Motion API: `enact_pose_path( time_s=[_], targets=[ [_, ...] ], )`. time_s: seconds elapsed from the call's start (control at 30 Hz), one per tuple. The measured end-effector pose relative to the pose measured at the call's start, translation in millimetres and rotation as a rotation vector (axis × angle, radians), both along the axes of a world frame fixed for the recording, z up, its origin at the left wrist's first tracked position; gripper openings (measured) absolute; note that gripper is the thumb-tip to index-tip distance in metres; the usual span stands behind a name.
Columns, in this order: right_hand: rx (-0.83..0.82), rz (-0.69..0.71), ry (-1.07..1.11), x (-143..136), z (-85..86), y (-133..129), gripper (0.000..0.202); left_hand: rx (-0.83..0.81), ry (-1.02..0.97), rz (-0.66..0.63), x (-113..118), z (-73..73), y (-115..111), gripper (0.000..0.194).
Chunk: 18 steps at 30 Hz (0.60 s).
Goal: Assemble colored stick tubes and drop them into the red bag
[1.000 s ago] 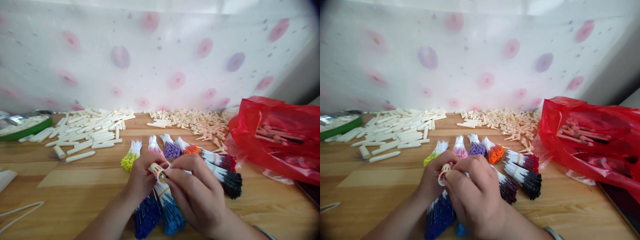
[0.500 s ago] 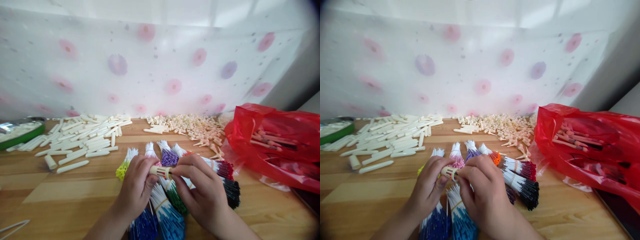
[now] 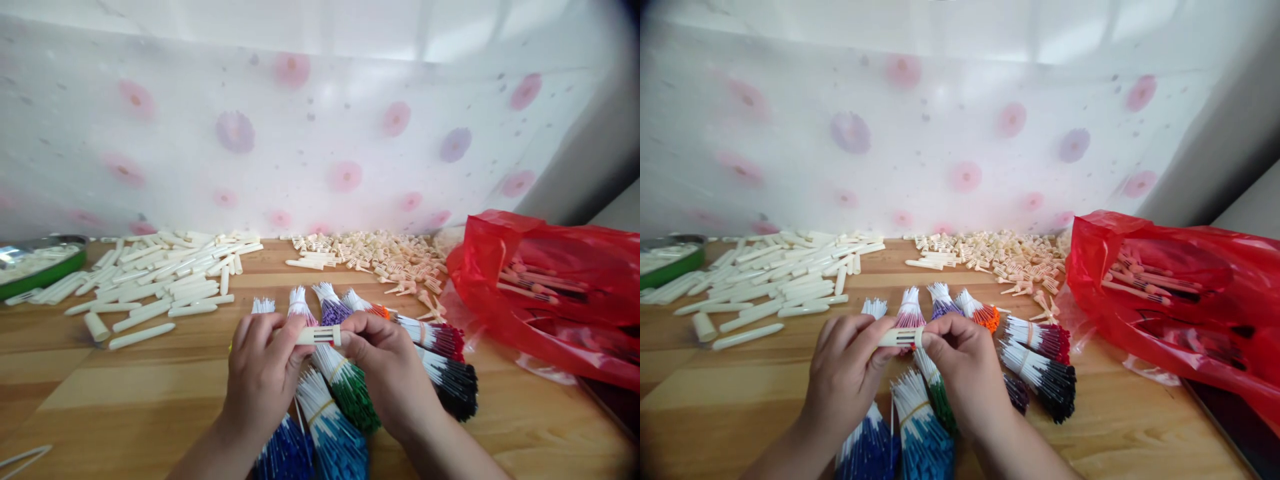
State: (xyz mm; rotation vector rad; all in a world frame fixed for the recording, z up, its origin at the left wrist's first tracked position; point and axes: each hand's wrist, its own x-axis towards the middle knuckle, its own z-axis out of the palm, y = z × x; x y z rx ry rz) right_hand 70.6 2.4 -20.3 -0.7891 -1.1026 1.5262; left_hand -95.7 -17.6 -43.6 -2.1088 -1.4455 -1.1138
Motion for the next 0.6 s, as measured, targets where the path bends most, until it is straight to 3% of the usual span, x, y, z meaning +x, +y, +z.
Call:
enact_pose_path(
  time_s=[0.2,0.6],
  targets=[
    [-0.169,-0.025,0.097,-5.5,-7.7,6.6,0.016,-0.011,0.051,0.082,2.1,-2.5,0.5,0.028],
    [-0.016,0.011,0.017,-2.3,-4.2,4.2,0.014,-0.031,0.008,0.080,-1.5,-6.4,5.5,0.029]
  ],
)
